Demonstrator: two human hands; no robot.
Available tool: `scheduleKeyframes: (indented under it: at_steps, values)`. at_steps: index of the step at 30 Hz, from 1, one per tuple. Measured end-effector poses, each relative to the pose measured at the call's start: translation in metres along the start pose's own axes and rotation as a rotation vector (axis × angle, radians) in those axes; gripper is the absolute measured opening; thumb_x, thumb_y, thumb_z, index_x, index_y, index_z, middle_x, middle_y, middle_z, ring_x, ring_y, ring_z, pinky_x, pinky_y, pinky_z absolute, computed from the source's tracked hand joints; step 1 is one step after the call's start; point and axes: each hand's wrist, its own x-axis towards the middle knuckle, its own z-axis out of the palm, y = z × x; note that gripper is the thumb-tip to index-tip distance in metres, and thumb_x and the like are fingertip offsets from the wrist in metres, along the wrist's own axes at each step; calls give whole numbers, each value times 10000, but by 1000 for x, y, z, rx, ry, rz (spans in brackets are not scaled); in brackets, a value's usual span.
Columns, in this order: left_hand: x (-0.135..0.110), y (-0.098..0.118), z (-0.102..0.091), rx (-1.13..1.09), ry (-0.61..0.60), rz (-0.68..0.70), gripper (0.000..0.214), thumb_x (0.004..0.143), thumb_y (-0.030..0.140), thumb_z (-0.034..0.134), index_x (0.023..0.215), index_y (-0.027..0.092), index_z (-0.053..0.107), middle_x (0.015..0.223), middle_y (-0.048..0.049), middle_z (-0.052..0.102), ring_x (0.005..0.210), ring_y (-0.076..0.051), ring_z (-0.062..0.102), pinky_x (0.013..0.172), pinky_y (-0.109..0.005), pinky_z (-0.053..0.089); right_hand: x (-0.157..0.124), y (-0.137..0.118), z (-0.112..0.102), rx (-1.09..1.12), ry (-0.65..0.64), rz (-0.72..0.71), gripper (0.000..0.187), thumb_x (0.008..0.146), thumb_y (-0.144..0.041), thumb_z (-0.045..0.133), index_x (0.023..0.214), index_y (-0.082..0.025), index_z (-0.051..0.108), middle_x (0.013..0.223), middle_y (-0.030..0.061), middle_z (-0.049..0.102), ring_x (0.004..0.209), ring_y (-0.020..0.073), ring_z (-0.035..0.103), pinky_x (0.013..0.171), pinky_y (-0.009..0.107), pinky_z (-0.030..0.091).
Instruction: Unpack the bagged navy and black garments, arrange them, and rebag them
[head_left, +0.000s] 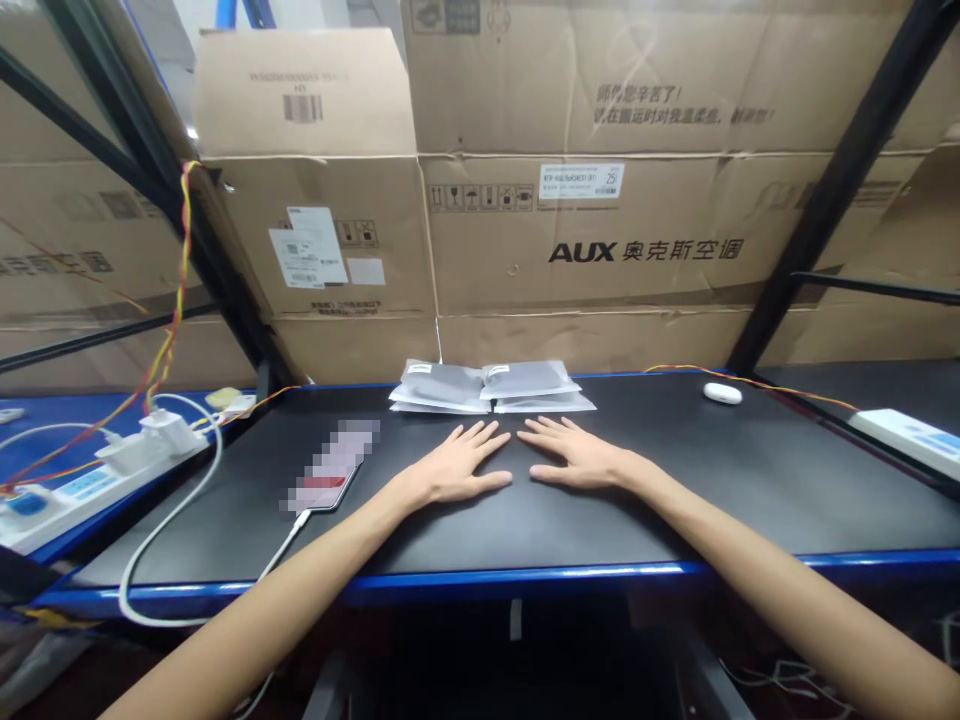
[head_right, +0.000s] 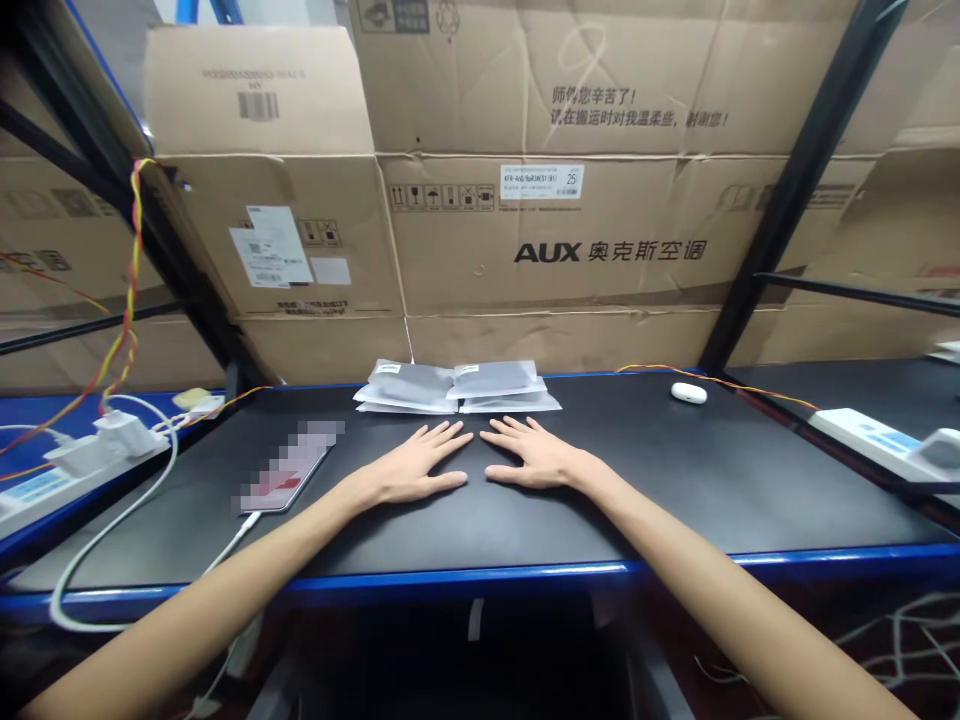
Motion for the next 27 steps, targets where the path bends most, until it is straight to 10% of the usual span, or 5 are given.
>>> scheduleKeyframes:
  at_steps: [27]
  values:
    - [-1, 3, -2, -3, -11, -16, 800, 908, 757, 331, 1568, 328, 188, 1642, -59, 98, 1523, -292, 65, 1222, -538, 77, -2, -4, -2, -18, -2, 7, 809, 879, -760, 414, 1547, -323, 278, 1637, 24, 147, 1513, 293, 74, 1222, 525, 18]
